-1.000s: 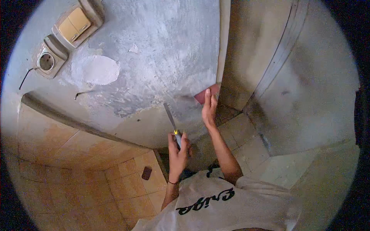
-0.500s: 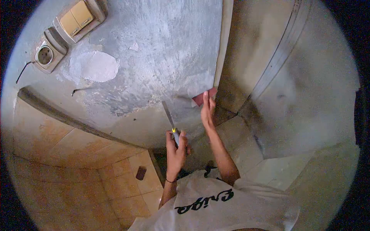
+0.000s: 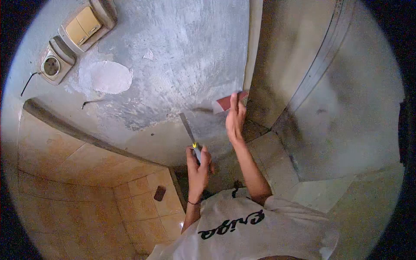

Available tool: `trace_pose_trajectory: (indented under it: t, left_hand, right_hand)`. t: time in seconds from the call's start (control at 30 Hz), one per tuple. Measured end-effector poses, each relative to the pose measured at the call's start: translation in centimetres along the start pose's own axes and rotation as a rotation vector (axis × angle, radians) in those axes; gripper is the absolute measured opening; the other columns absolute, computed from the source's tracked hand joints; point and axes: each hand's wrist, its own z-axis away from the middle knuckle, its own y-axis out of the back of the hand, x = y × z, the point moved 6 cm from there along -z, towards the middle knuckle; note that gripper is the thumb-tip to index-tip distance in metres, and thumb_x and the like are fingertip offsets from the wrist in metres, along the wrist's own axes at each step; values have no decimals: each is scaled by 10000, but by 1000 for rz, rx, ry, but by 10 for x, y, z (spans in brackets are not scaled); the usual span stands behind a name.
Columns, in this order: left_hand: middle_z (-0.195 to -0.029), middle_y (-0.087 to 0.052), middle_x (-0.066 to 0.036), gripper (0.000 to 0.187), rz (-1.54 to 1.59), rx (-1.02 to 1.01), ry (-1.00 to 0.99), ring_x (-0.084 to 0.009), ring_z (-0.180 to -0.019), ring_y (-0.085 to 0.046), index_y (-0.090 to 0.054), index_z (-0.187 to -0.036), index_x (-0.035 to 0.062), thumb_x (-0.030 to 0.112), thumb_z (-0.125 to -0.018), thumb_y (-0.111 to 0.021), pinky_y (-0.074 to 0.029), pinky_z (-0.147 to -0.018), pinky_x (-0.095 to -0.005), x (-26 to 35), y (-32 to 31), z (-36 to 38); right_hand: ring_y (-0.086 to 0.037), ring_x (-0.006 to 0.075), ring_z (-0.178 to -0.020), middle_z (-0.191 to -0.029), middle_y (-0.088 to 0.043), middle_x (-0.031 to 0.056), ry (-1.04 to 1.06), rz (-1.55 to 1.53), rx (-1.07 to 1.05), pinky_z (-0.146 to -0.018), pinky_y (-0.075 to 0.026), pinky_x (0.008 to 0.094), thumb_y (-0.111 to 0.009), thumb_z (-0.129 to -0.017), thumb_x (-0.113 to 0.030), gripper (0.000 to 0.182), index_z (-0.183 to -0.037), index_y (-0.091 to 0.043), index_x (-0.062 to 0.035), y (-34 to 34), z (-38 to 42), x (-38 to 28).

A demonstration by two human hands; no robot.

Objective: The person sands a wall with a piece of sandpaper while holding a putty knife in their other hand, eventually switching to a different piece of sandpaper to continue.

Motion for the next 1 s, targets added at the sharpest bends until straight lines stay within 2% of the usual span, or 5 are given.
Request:
trace_pose_trajectory:
  t: [0.17,0.37,0.6,0.93,1.0]
  left_hand:
    - [-709,-470,0,184,-69,-37,-11,-80,-564,-455,-387,-1000,70,206,-1009,-511,-395,-463,-243,4,-16,1]
    - [-715,-468,7,197,-98,-55,-2,-73,-582,-450,-396,-993,72,223,-1005,-522,-382,-483,-236,-2,-16,0]
    - [-716,-466,7,198,-92,-50,31,-71,-585,-441,-402,-992,70,225,-1005,-524,-379,-495,-238,-2,-11,3]
    - [-705,-466,4,182,-56,-100,29,-76,-570,-448,-395,-1012,71,209,-1007,-513,-390,-478,-245,-4,-3,1]
    - [-708,-463,3,184,-51,-68,35,-77,-570,-448,-391,-1012,72,212,-1008,-512,-394,-479,-246,0,1,2]
  right_hand:
    - [-444,199,-693,-716,-492,103,52,6,-98,-649,-374,380,-417,-985,-534,617,-804,-544,42,-2,-2,-13]
    - [-390,161,-586,-586,-404,59,216,-38,135,-543,-320,360,-440,-1001,-465,566,-755,-522,37,0,-2,-13]
    - [-540,214,-783,-830,-608,155,148,-34,-58,-749,-438,363,-422,-1007,-467,568,-1047,-599,71,-7,-3,-24]
    - [-555,287,-811,-896,-623,241,141,22,-102,-777,-435,400,-418,-1009,-447,557,-1024,-601,79,-15,-3,-68]
    - [-517,235,-781,-833,-605,183,157,33,-44,-764,-426,382,-419,-1010,-451,568,-1002,-599,87,-12,1,-38]
